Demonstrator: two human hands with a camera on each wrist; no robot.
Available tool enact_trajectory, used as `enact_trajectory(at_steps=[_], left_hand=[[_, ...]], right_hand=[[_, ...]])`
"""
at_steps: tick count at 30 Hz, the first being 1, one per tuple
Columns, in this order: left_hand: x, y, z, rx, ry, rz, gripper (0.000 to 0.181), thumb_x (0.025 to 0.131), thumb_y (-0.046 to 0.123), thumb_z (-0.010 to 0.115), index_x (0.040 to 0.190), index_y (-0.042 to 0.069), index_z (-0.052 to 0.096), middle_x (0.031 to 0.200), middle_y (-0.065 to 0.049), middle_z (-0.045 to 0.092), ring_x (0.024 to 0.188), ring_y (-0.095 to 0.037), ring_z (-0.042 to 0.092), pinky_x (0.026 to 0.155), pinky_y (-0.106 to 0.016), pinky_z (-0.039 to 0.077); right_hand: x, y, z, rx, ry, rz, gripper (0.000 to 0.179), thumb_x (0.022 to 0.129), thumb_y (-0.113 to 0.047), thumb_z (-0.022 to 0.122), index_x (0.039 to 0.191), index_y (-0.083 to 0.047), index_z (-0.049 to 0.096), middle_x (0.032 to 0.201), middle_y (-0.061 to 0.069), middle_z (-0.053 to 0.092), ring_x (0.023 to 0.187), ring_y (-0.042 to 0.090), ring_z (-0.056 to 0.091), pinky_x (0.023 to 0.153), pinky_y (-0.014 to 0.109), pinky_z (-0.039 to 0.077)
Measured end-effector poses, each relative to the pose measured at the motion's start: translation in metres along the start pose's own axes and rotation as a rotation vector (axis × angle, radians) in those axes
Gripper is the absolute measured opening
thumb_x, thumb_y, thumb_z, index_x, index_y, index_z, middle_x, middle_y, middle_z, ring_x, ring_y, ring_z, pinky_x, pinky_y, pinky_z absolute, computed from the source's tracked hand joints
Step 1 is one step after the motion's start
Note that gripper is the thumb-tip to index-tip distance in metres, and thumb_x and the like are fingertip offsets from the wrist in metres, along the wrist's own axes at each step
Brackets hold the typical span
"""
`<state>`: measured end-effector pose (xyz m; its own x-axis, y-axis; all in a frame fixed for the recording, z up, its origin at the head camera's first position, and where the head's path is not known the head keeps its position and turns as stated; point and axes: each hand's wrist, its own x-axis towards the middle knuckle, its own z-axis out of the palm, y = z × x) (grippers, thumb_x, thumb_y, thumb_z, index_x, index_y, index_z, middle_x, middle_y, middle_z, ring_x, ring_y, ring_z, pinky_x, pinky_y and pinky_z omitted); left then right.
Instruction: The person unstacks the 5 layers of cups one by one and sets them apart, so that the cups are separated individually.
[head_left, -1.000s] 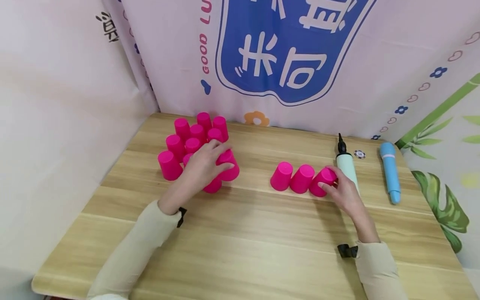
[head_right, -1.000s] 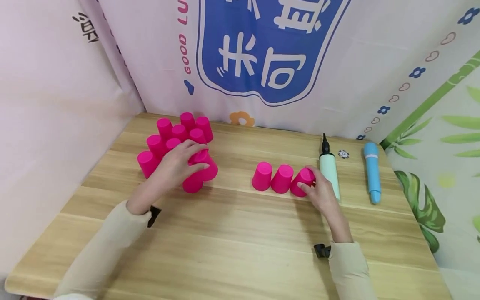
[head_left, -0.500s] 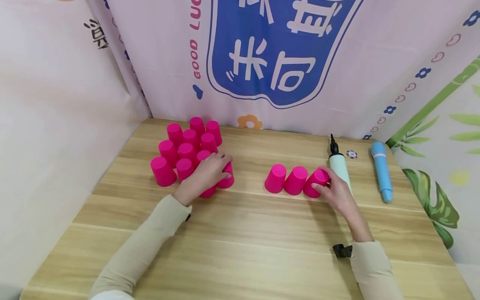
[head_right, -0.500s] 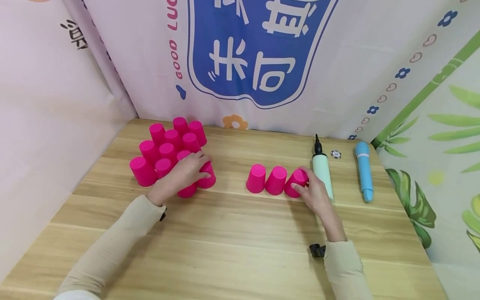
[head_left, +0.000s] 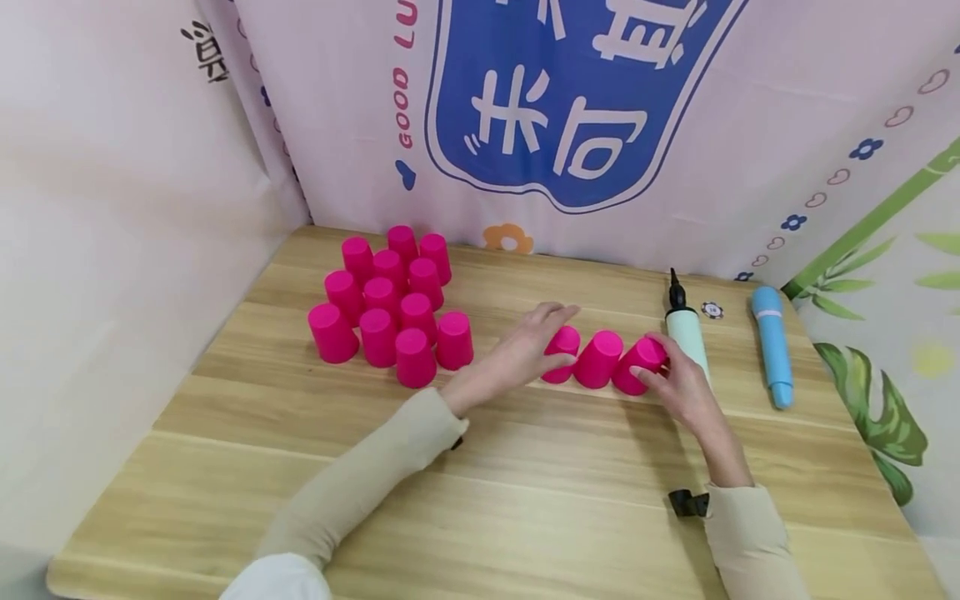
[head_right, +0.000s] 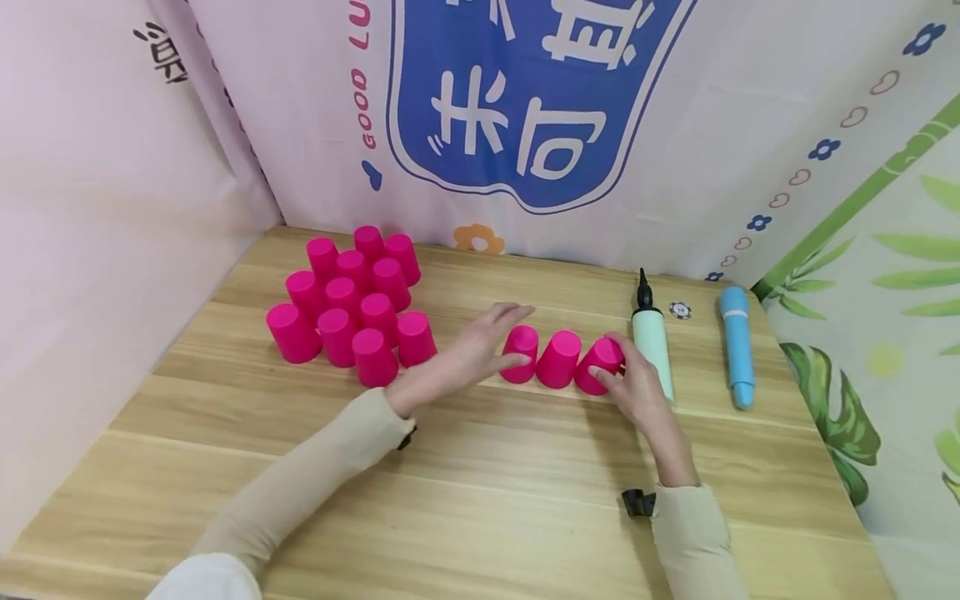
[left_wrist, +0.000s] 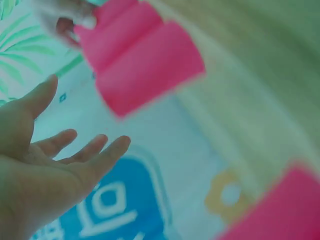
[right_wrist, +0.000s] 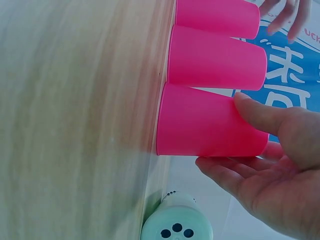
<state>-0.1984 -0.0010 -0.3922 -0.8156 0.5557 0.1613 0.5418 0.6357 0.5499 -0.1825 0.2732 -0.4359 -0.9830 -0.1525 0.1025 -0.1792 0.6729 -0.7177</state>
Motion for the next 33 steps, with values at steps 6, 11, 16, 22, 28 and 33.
enact_trajectory(at_steps=[6,11,16,22,28,33], left_hand=[[0.016,0.005,0.027,0.034,-0.011,-0.019,0.053,0.091,0.02,0.068,0.139,0.01,0.049,0.128,-0.008,0.052,0.108,-0.019,0.056,0.09,-0.032,0.05],[0.009,-0.001,0.033,0.081,0.019,-0.003,0.046,0.09,0.012,0.068,0.134,0.007,0.054,0.119,-0.008,0.053,0.101,-0.018,0.055,0.085,-0.029,0.05],[-0.011,0.001,0.016,0.125,0.056,0.001,0.045,0.089,0.013,0.069,0.132,0.009,0.056,0.115,-0.008,0.054,0.099,-0.019,0.054,0.078,-0.031,0.052],[-0.054,-0.001,-0.016,0.218,0.101,-0.027,0.048,0.085,0.018,0.075,0.128,0.007,0.059,0.116,-0.011,0.056,0.103,-0.024,0.051,0.078,-0.033,0.052],[-0.085,-0.019,-0.031,0.306,0.128,-0.117,0.052,0.078,0.02,0.081,0.124,0.007,0.062,0.11,-0.011,0.057,0.097,-0.026,0.05,0.074,-0.035,0.052],[-0.094,-0.031,-0.032,0.332,0.123,-0.153,0.053,0.077,0.019,0.083,0.124,0.005,0.062,0.106,-0.012,0.056,0.09,-0.027,0.05,0.07,-0.034,0.049]], right_hand=[[-0.001,0.001,0.001,0.0,0.003,-0.013,0.059,0.09,-0.004,0.067,0.14,0.004,0.037,0.122,0.027,0.053,0.11,0.041,0.055,0.09,0.052,0.05],[-0.002,0.002,0.001,-0.013,0.008,-0.008,0.059,0.09,-0.005,0.067,0.14,0.003,0.038,0.121,0.027,0.054,0.108,0.04,0.056,0.089,0.052,0.05],[-0.002,0.003,-0.002,-0.007,0.003,-0.014,0.058,0.091,-0.007,0.066,0.141,0.003,0.037,0.122,0.026,0.053,0.109,0.04,0.056,0.089,0.052,0.051],[0.0,0.002,-0.003,-0.012,0.0,-0.021,0.057,0.09,-0.005,0.066,0.14,0.002,0.038,0.121,0.026,0.054,0.109,0.039,0.056,0.089,0.052,0.051],[0.0,0.0,-0.005,-0.018,0.003,-0.019,0.057,0.09,-0.005,0.066,0.139,0.003,0.038,0.121,0.027,0.054,0.109,0.04,0.055,0.089,0.053,0.05],[-0.001,0.0,-0.004,-0.012,-0.006,-0.007,0.059,0.09,-0.005,0.066,0.141,0.003,0.037,0.122,0.028,0.053,0.111,0.042,0.054,0.09,0.053,0.049]])
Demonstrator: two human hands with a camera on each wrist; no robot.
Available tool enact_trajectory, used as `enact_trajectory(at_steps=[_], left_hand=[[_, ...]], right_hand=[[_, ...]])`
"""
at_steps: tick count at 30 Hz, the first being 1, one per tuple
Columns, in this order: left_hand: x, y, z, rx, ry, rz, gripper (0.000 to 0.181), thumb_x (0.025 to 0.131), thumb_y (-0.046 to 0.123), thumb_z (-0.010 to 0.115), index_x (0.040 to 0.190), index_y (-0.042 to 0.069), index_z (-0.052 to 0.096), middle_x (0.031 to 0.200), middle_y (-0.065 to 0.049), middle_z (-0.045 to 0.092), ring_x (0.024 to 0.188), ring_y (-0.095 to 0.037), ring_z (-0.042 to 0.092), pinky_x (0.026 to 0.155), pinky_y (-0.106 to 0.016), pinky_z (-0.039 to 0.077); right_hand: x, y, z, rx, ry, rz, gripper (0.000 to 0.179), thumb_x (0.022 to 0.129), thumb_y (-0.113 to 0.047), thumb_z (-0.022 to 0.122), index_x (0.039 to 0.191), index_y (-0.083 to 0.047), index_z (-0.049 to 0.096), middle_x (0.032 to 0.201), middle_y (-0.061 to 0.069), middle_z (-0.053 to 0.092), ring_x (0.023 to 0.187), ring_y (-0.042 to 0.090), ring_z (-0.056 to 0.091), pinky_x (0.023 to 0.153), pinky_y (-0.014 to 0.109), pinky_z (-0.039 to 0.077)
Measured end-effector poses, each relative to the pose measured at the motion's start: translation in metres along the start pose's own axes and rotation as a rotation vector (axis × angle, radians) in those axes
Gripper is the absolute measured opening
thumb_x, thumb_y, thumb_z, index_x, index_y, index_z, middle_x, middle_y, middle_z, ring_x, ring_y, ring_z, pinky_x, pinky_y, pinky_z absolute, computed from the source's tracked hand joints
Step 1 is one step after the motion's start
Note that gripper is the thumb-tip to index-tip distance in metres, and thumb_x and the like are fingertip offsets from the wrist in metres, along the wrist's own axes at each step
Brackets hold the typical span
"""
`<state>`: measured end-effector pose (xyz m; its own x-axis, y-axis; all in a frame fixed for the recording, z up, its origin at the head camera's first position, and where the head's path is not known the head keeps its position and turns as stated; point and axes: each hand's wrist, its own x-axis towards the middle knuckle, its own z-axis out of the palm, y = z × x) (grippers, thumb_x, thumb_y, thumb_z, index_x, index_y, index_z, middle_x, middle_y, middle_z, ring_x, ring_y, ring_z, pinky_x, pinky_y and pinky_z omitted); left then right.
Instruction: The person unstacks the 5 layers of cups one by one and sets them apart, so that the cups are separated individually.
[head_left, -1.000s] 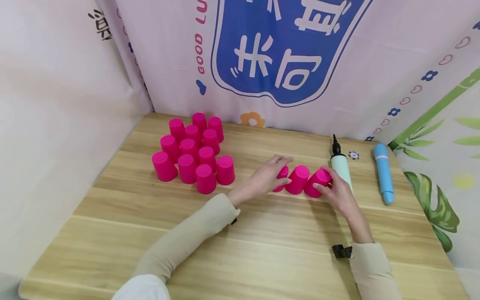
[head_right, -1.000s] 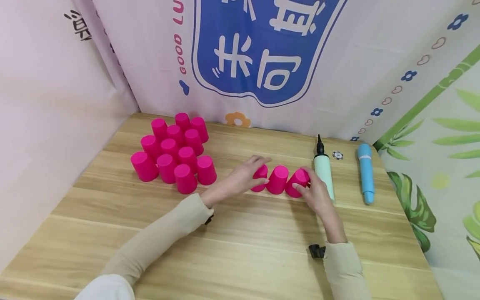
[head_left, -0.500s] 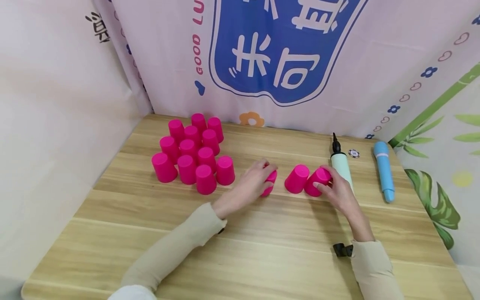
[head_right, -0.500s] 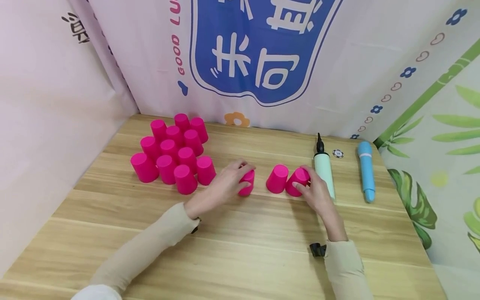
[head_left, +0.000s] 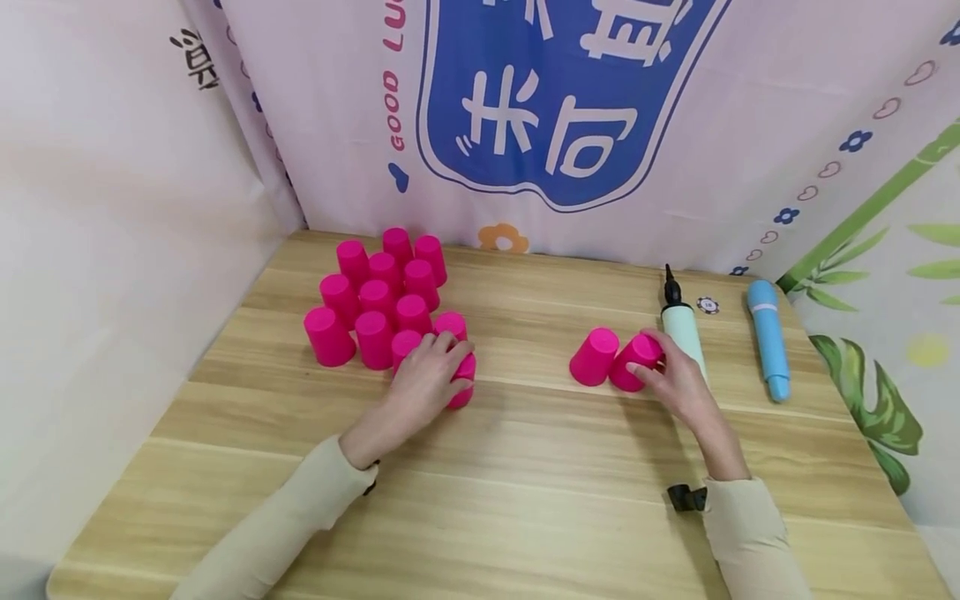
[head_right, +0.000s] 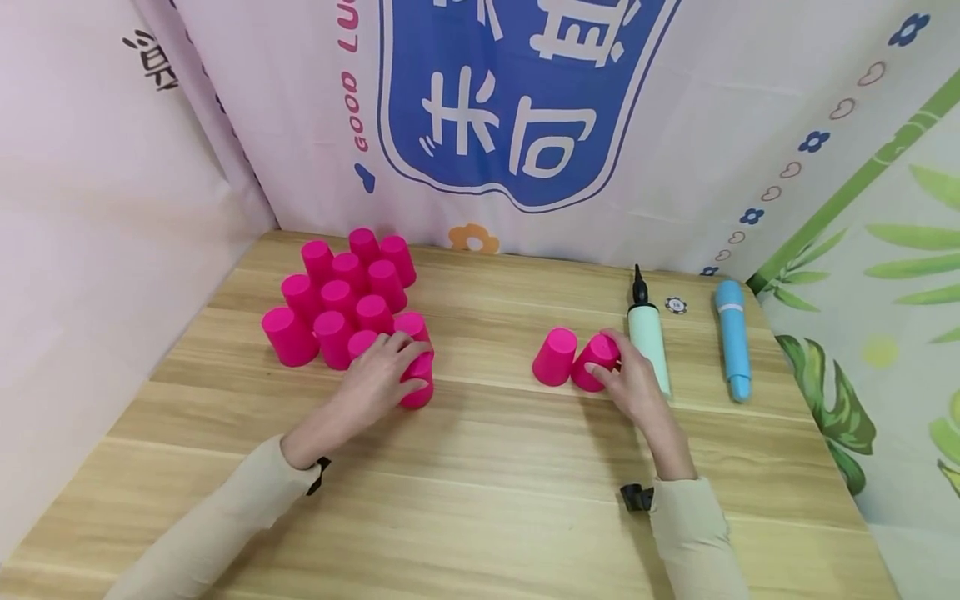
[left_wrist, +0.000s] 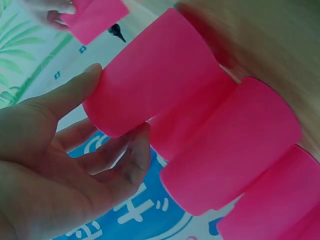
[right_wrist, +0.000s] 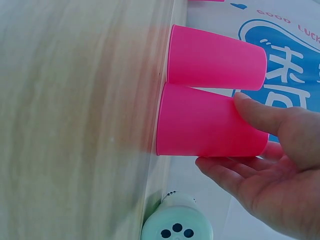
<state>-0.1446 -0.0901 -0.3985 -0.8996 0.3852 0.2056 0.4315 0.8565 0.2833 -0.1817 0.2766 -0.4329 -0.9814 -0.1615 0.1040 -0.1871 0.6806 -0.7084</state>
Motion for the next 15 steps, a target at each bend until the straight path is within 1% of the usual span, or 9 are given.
enact_trajectory(at_steps=[3,6,9,12,14,15], left_hand=[[-0.002,-0.005,0.002,0.009,-0.004,-0.017,0.053,0.076,0.018,0.083,0.123,0.004,0.062,0.105,-0.012,0.056,0.088,-0.027,0.05,0.069,-0.034,0.049],[-0.003,-0.006,0.003,0.024,0.002,-0.025,0.053,0.076,0.018,0.083,0.123,0.005,0.062,0.104,-0.012,0.056,0.087,-0.027,0.05,0.068,-0.035,0.05],[-0.003,-0.002,0.002,0.071,0.033,-0.01,0.055,0.074,0.018,0.085,0.122,0.005,0.061,0.108,-0.014,0.056,0.091,-0.029,0.052,0.071,-0.036,0.052],[0.0,0.008,0.0,0.108,0.117,0.064,0.053,0.075,0.018,0.084,0.12,0.003,0.06,0.114,-0.017,0.056,0.101,-0.035,0.052,0.077,-0.041,0.054],[0.01,0.018,0.0,0.087,0.161,0.132,0.052,0.077,0.017,0.082,0.121,0.003,0.059,0.119,-0.019,0.055,0.11,-0.037,0.05,0.085,-0.044,0.052],[0.016,0.025,0.0,0.059,0.165,0.165,0.052,0.079,0.018,0.081,0.123,0.002,0.058,0.123,-0.021,0.054,0.115,-0.038,0.049,0.09,-0.044,0.05]], right_hand=[[-0.001,0.001,0.002,0.002,-0.007,0.004,0.059,0.09,-0.004,0.066,0.141,0.003,0.037,0.122,0.028,0.053,0.111,0.041,0.054,0.09,0.053,0.05],[-0.001,0.001,0.003,-0.001,0.003,-0.002,0.058,0.09,-0.004,0.066,0.14,0.003,0.038,0.121,0.027,0.054,0.109,0.041,0.055,0.089,0.053,0.05],[0.0,0.001,0.004,0.002,0.005,-0.009,0.057,0.09,-0.004,0.066,0.139,0.003,0.039,0.121,0.026,0.054,0.108,0.04,0.055,0.089,0.053,0.05],[0.001,0.001,0.004,0.004,0.007,-0.01,0.057,0.09,-0.005,0.066,0.139,0.003,0.038,0.121,0.026,0.053,0.109,0.04,0.055,0.089,0.053,0.05],[0.0,0.001,0.003,0.003,0.013,-0.007,0.057,0.09,-0.006,0.066,0.14,0.003,0.038,0.122,0.027,0.053,0.109,0.041,0.055,0.09,0.053,0.05],[0.0,0.002,0.003,0.002,0.015,-0.004,0.058,0.09,-0.006,0.066,0.14,0.003,0.038,0.122,0.027,0.053,0.11,0.041,0.054,0.09,0.053,0.05]])
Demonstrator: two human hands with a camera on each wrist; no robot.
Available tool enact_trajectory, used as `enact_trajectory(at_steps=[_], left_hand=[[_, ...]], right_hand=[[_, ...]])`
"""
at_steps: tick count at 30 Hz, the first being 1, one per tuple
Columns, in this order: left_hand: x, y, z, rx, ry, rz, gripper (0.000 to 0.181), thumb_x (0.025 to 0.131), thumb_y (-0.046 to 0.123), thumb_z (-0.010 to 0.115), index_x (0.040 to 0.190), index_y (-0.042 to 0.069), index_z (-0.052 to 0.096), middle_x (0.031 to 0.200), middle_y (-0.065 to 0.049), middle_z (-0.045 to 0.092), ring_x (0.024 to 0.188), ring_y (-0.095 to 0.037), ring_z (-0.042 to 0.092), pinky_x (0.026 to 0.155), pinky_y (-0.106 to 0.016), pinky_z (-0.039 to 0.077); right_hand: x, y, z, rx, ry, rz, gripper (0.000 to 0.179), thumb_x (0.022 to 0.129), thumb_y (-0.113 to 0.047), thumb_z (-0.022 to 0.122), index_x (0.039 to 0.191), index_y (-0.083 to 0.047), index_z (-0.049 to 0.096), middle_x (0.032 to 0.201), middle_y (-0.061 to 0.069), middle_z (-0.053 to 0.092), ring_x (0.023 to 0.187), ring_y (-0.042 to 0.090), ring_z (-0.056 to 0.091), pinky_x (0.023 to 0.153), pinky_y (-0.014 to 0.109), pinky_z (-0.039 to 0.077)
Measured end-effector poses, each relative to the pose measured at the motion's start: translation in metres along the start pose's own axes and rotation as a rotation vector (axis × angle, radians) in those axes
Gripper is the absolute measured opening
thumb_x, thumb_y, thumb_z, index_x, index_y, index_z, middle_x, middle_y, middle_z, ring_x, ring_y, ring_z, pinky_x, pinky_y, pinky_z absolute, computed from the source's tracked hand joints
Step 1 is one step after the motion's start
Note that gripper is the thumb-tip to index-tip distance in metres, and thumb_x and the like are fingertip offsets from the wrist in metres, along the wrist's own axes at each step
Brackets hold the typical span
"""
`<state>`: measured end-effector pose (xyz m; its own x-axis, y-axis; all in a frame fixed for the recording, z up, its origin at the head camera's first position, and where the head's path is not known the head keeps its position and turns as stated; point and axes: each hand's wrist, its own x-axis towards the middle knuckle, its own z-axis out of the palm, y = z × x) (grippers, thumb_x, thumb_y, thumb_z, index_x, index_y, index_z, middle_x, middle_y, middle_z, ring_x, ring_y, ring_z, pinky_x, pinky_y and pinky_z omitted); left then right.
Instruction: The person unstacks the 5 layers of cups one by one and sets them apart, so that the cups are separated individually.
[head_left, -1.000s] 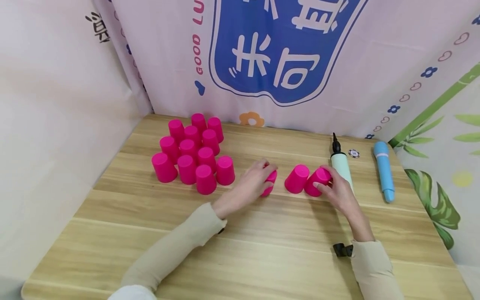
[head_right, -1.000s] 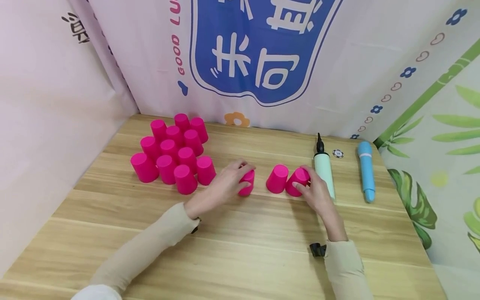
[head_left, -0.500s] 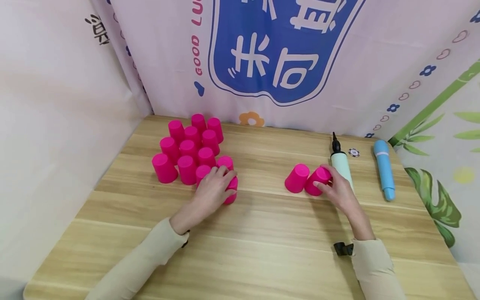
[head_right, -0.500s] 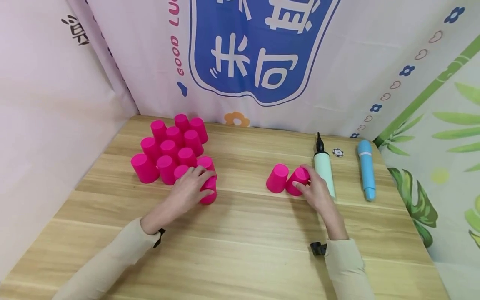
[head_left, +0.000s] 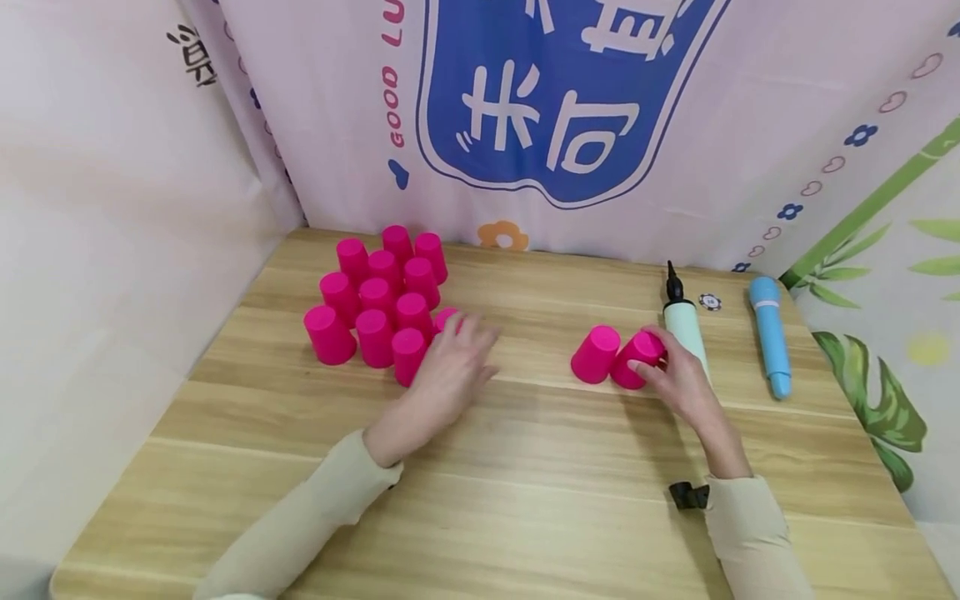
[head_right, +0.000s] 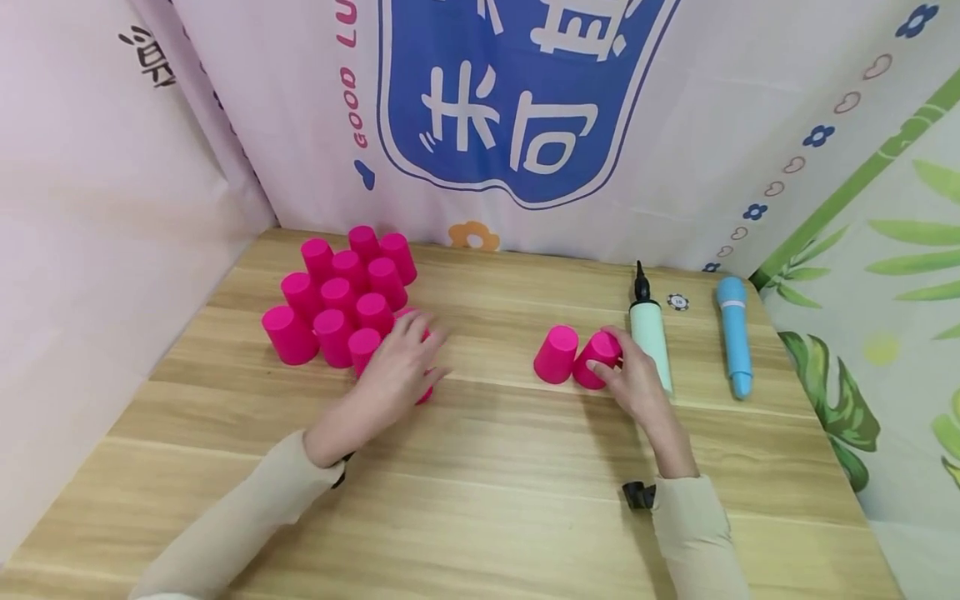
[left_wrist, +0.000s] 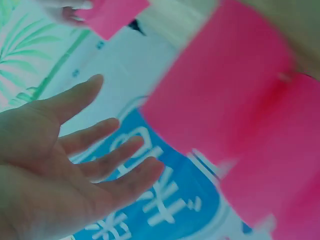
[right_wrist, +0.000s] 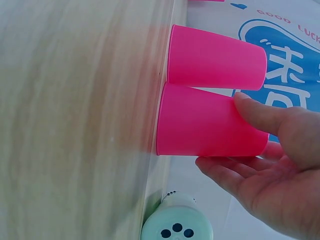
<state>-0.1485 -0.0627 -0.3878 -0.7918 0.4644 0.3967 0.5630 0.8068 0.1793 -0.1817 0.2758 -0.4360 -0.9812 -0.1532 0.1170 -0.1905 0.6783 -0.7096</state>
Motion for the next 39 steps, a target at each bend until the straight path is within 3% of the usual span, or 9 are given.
enact_trajectory(at_steps=[2,6,9,15,20,24,29,34,39], left_hand=[[0.017,0.013,0.005,-0.084,-0.038,0.05,0.054,0.083,0.019,0.077,0.129,0.004,0.054,0.129,-0.021,0.051,0.121,-0.036,0.046,0.097,-0.043,0.046],[0.054,0.046,0.029,-0.229,-0.246,0.033,0.063,0.089,0.026,0.07,0.144,0.014,0.042,0.147,-0.016,0.038,0.132,-0.031,0.039,0.101,-0.045,0.044],[0.07,0.063,0.053,-0.222,-0.35,0.017,0.063,0.092,0.03,0.066,0.148,0.02,0.038,0.149,-0.012,0.034,0.129,-0.029,0.042,0.097,-0.046,0.047],[0.074,0.068,0.086,-0.108,-0.316,0.04,0.055,0.092,0.024,0.066,0.144,0.018,0.045,0.133,-0.012,0.048,0.102,-0.024,0.056,0.074,-0.032,0.055],[0.085,0.076,0.097,-0.102,-0.234,0.043,0.042,0.094,0.023,0.063,0.133,0.015,0.051,0.13,-0.011,0.05,0.1,-0.023,0.057,0.071,-0.029,0.055],[0.091,0.082,0.1,-0.123,-0.232,0.037,0.034,0.096,0.025,0.06,0.127,0.013,0.051,0.119,-0.005,0.053,0.093,-0.017,0.054,0.067,-0.023,0.052],[0.075,0.077,0.077,-0.158,-0.179,0.047,0.038,0.096,0.028,0.059,0.13,0.013,0.049,0.12,-0.005,0.052,0.097,-0.016,0.052,0.071,-0.023,0.053],[0.038,0.058,0.017,-0.228,-0.04,0.085,0.042,0.092,0.027,0.066,0.128,0.01,0.053,0.123,-0.008,0.053,0.109,-0.021,0.053,0.084,-0.032,0.053],[-0.013,0.022,-0.04,-0.252,0.097,-0.012,0.045,0.082,0.021,0.078,0.121,0.008,0.059,0.117,-0.008,0.057,0.106,-0.022,0.055,0.088,-0.034,0.051]], right_hand=[[-0.001,0.001,0.0,-0.001,-0.002,0.008,0.059,0.09,-0.006,0.066,0.141,0.003,0.037,0.123,0.028,0.052,0.11,0.041,0.054,0.09,0.053,0.05],[-0.004,0.003,0.003,0.008,-0.008,0.017,0.06,0.09,-0.006,0.066,0.141,0.003,0.036,0.123,0.028,0.052,0.11,0.041,0.054,0.089,0.053,0.05],[-0.004,0.003,0.01,0.025,-0.004,0.006,0.058,0.09,-0.005,0.066,0.14,0.004,0.037,0.122,0.028,0.053,0.11,0.041,0.055,0.089,0.053,0.05],[-0.003,0.001,0.016,0.012,-0.015,-0.017,0.057,0.09,-0.006,0.066,0.139,0.005,0.039,0.122,0.028,0.053,0.108,0.041,0.056,0.087,0.052,0.051],[-0.002,0.001,0.01,-0.01,0.006,-0.019,0.056,0.09,-0.002,0.066,0.139,0.004,0.039,0.122,0.029,0.053,0.108,0.042,0.056,0.087,0.054,0.051],[-0.003,0.002,0.009,-0.012,-0.003,-0.014,0.056,0.09,-0.002,0.065,0.139,0.005,0.039,0.123,0.03,0.052,0.109,0.042,0.055,0.088,0.054,0.05],[-0.002,0.002,0.011,-0.004,-0.002,-0.023,0.056,0.09,-0.002,0.066,0.138,0.006,0.039,0.121,0.03,0.053,0.107,0.042,0.057,0.086,0.053,0.051],[-0.001,0.0,0.006,-0.02,0.017,-0.033,0.057,0.089,-0.003,0.067,0.138,0.004,0.039,0.118,0.028,0.054,0.104,0.041,0.057,0.085,0.053,0.051],[-0.002,-0.001,0.001,-0.026,0.009,-0.019,0.058,0.09,-0.006,0.067,0.139,0.003,0.039,0.12,0.028,0.053,0.105,0.04,0.057,0.084,0.047,0.052]])
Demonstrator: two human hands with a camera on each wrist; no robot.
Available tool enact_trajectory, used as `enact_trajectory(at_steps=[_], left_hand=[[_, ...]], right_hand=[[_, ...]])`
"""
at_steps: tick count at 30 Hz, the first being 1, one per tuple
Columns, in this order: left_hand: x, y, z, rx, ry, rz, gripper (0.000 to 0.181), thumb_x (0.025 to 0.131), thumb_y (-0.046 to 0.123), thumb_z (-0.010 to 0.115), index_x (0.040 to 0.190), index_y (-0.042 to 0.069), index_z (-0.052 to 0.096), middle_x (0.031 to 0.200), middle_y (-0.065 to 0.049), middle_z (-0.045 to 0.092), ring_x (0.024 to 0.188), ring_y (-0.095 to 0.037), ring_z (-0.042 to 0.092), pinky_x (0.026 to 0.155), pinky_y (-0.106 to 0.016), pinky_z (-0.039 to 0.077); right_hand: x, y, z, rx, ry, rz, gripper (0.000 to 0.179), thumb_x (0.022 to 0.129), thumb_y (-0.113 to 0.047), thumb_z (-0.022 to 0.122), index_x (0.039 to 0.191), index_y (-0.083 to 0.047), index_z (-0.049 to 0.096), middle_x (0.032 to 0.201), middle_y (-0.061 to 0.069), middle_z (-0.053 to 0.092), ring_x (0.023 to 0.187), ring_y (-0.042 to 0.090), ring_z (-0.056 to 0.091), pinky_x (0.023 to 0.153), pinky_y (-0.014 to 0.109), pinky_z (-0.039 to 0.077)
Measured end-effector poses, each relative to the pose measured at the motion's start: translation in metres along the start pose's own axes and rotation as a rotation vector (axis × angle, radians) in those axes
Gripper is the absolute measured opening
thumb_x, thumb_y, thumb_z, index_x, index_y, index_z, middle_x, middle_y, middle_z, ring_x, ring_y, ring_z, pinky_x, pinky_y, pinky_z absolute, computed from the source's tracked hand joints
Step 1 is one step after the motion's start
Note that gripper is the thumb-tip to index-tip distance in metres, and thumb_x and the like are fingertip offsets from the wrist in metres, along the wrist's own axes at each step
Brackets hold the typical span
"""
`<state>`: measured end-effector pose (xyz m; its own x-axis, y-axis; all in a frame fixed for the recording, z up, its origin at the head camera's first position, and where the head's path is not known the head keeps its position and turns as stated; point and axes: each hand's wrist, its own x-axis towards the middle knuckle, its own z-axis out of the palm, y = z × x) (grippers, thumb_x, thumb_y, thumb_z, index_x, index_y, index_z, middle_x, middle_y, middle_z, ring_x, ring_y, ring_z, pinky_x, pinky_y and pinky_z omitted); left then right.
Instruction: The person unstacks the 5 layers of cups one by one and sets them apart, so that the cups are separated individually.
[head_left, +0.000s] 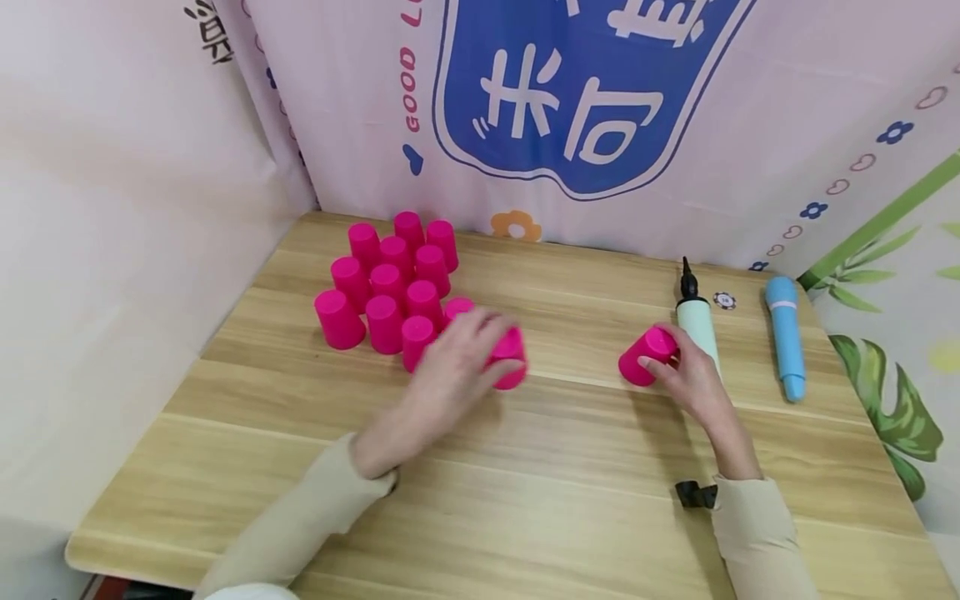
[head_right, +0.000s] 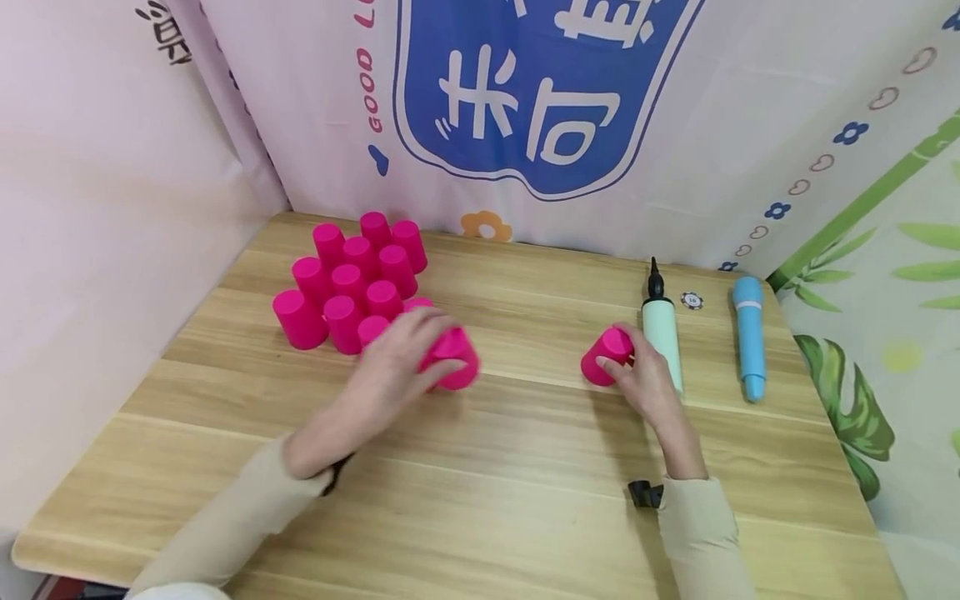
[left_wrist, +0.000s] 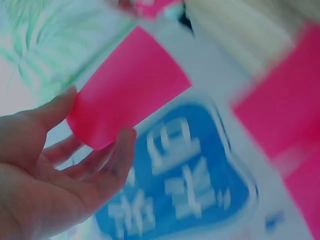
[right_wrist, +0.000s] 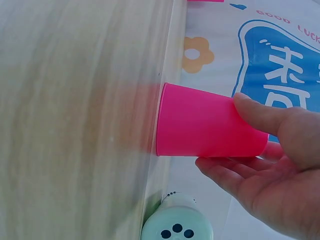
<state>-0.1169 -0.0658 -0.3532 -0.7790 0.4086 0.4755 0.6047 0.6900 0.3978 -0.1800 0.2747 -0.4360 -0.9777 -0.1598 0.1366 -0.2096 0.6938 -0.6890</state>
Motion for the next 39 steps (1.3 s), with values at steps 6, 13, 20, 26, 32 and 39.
enact_trajectory(at_steps=[6,13,20,26,32,39], left_hand=[[-0.047,-0.029,-0.039,0.043,0.04,-0.128,0.054,0.074,0.015,0.084,0.12,0.004,0.059,0.113,-0.01,0.056,0.098,-0.023,0.055,0.081,-0.035,0.054],[-0.08,-0.066,-0.038,0.089,-0.008,-0.254,0.049,0.079,0.015,0.08,0.12,0.001,0.057,0.111,-0.013,0.053,0.098,-0.026,0.053,0.078,-0.042,0.055],[-0.092,-0.091,-0.026,0.082,0.027,-0.286,0.047,0.079,0.011,0.079,0.118,-0.002,0.057,0.109,-0.016,0.053,0.097,-0.029,0.053,0.076,-0.046,0.054],[-0.094,-0.101,-0.015,0.06,0.005,-0.313,0.049,0.08,0.01,0.079,0.121,-0.002,0.055,0.113,-0.017,0.053,0.102,-0.03,0.052,0.083,-0.047,0.053],[-0.096,-0.101,-0.013,0.036,-0.052,-0.35,0.063,0.078,0.006,0.079,0.131,-0.002,0.047,0.12,-0.02,0.051,0.109,-0.034,0.05,0.088,-0.051,0.051],[-0.096,-0.106,-0.017,-0.023,-0.088,-0.387,0.073,0.078,0.004,0.079,0.138,-0.001,0.039,0.124,-0.02,0.048,0.113,-0.035,0.048,0.088,-0.052,0.051]], right_hand=[[-0.003,0.0,-0.004,-0.01,0.002,0.016,0.059,0.091,-0.009,0.066,0.141,0.003,0.037,0.12,0.028,0.054,0.107,0.04,0.056,0.085,0.043,0.052],[-0.005,0.0,-0.002,-0.013,-0.005,0.032,0.06,0.092,-0.012,0.066,0.142,0.002,0.036,0.122,0.028,0.053,0.107,0.04,0.055,0.087,0.05,0.05],[-0.006,-0.001,0.0,-0.028,0.0,0.036,0.06,0.091,-0.01,0.067,0.142,0.002,0.036,0.122,0.027,0.053,0.105,0.038,0.055,0.086,0.051,0.051],[-0.002,-0.001,0.0,-0.022,-0.009,0.046,0.06,0.092,-0.012,0.066,0.142,0.001,0.036,0.122,0.028,0.053,0.106,0.039,0.056,0.087,0.051,0.051],[0.0,-0.011,0.007,-0.007,0.019,0.023,0.06,0.089,-0.01,0.07,0.14,0.001,0.04,0.121,0.026,0.055,0.106,0.037,0.057,0.087,0.043,0.053],[0.017,-0.062,0.038,0.155,0.037,-0.079,0.064,0.084,-0.014,0.075,0.138,0.0,0.044,0.123,0.021,0.058,0.11,0.033,0.06,0.091,0.044,0.051]])
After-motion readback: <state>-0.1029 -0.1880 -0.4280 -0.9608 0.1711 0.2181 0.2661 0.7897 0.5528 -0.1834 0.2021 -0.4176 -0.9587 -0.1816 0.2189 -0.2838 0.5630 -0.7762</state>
